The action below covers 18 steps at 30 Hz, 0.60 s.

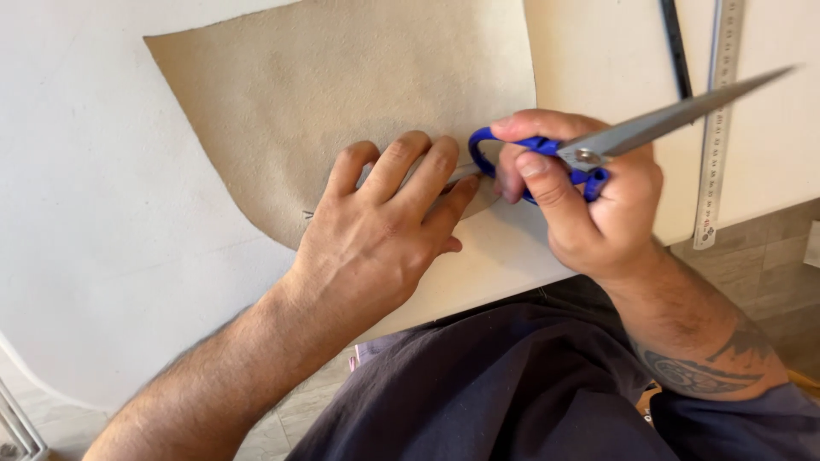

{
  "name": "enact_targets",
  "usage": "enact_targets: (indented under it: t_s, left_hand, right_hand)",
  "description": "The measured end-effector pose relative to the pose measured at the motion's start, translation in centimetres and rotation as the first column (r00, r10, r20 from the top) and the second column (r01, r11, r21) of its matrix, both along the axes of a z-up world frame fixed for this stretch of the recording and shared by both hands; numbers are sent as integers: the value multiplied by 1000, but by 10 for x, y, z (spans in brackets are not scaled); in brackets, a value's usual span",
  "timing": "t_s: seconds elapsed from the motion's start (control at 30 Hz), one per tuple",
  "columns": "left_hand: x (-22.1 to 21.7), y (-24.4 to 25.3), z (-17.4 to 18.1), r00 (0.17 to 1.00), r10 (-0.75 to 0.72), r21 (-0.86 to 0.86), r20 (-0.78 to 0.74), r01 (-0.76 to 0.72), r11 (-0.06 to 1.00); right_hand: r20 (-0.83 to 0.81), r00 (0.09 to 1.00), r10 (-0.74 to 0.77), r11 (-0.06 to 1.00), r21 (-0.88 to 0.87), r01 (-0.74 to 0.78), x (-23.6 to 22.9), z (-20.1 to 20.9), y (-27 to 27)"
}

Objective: Applying adhesive to leather components and pressing them together to bond.

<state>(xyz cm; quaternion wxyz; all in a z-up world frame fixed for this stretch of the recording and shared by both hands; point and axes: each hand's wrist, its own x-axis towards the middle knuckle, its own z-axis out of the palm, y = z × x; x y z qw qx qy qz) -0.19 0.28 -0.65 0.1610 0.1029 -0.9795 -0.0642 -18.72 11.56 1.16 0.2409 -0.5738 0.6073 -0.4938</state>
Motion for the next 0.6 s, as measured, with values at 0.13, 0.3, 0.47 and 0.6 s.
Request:
enact_targets:
  t_s: [0.13, 0.3, 0.47, 0.6]
  left_hand:
    - [5, 2, 1, 1000, 23, -31, 19, -23, 999]
    - [3, 1, 0, 1000, 18, -14, 7, -17, 1000]
    - [4, -3, 1, 998, -44, 38, -54, 46, 998]
    - [4, -2, -1, 999, -41, 22, -34, 42, 999]
  right_hand:
    - [15, 999, -38, 996, 78, 37, 11, 10, -1]
    - [45, 998, -40, 997, 72, 37, 10, -1, 1]
    - [33, 998, -46, 998, 44, 44, 12, -2, 2]
    - [-10, 999, -40, 998, 44, 40, 9, 4, 4]
